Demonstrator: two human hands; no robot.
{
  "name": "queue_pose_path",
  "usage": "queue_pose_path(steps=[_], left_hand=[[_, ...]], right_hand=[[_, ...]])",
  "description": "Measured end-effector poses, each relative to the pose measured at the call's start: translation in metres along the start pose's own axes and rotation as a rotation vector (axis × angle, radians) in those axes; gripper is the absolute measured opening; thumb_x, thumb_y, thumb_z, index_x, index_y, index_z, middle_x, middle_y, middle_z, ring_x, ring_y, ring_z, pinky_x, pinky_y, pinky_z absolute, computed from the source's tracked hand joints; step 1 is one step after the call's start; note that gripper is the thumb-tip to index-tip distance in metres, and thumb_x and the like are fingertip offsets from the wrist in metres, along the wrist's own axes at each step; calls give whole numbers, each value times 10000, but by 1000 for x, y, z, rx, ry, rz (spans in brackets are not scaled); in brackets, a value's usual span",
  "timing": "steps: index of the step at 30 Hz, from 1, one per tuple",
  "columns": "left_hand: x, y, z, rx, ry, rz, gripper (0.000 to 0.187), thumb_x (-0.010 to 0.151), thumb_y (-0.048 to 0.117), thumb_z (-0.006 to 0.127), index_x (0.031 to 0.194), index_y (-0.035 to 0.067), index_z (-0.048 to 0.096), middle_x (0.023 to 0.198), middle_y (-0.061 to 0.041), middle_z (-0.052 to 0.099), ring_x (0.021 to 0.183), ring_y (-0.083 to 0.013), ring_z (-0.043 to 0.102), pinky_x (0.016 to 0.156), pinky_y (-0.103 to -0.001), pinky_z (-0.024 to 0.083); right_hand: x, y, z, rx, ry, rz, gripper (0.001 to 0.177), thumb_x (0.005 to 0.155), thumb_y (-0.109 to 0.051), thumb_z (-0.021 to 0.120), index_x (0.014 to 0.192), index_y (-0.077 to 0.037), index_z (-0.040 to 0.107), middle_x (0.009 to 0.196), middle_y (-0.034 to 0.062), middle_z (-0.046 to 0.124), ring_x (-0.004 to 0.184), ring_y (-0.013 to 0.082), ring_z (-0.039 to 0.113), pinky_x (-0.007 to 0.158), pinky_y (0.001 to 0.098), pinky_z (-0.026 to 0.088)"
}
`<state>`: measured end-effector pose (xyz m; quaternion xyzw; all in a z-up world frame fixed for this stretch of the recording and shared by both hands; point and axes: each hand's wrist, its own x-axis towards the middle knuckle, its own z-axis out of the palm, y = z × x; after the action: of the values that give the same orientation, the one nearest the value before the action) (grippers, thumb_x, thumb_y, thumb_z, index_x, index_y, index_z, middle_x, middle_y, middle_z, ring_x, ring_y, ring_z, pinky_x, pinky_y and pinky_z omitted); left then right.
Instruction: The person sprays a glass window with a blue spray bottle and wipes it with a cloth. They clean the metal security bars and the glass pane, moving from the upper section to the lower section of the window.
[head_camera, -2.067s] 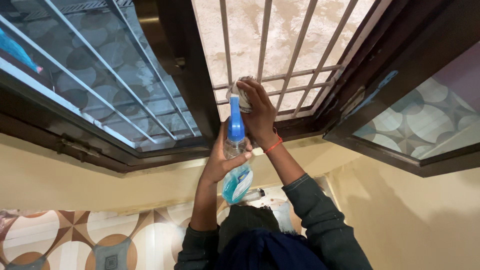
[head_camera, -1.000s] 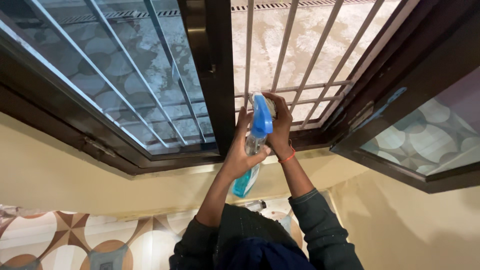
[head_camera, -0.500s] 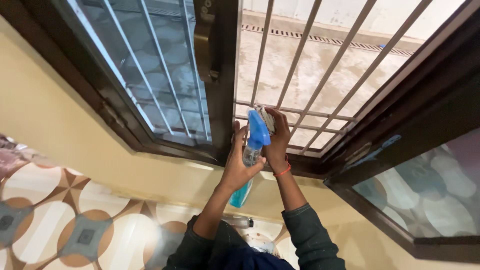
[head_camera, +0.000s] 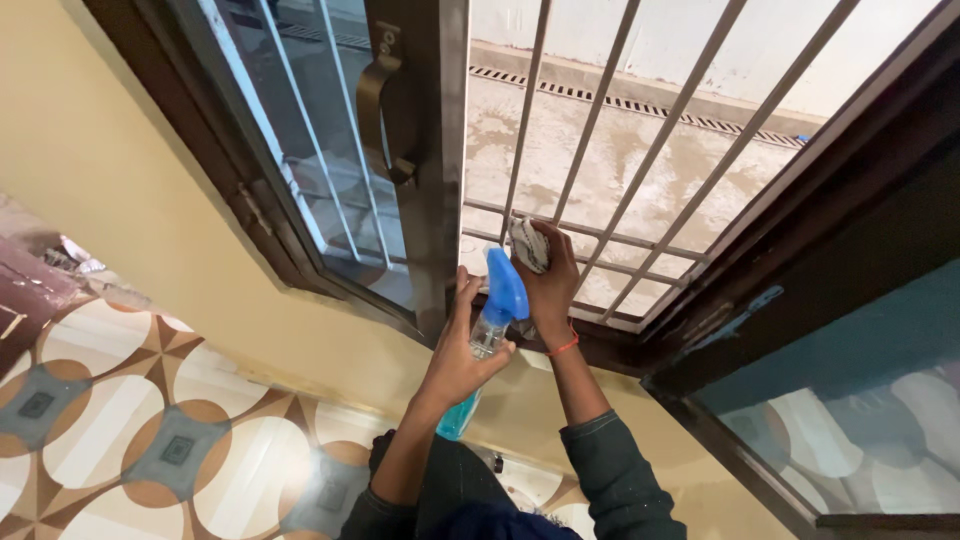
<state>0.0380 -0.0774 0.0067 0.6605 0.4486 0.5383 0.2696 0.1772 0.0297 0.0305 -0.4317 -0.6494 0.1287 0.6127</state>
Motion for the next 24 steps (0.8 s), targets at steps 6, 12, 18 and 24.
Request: queue_pose_path(steps=[6, 12, 18, 24], left_hand=[[-14, 12, -4, 7, 22, -77, 1020, 790, 188, 804, 1600, 103, 190, 1726, -200, 119, 1544, -423, 298, 1186, -486, 358], [-31, 39, -23, -5, -66, -215, 1001, 767, 158, 772, 1581, 144, 189, 1740, -151, 41, 1463, -384, 422, 1114, -452, 447], [-52, 49, -37, -10, -54, -167, 973, 785, 101, 775, 1568, 123, 197, 1712, -188, 38, 1498, -413, 347, 1099, -443, 476], [-71, 56, -42, 27, 49, -220, 950, 783, 105, 772, 1554, 99, 217, 1700, -206, 137, 1482, -404, 373, 1082, -437, 494]], right_hand=[[-1, 2, 0, 27, 0, -33, 524, 755, 2, 801, 1252, -73, 650, 1234, 107, 678, 1155, 267, 690, 961, 362, 564], [-2, -1, -2, -3, -9, -46, 518, 767, -2, 805, 1256, -66, 647, 1242, 112, 675, 1173, 270, 680, 983, 372, 551], [-4, -4, 3, -14, 10, -62, 507, 778, 3, 790, 1259, -57, 641, 1222, 121, 671, 1144, 269, 685, 962, 367, 556], [-6, -6, 7, -18, 33, 25, 473, 800, -34, 803, 1247, -57, 651, 1195, 108, 685, 1104, 246, 699, 936, 348, 559]])
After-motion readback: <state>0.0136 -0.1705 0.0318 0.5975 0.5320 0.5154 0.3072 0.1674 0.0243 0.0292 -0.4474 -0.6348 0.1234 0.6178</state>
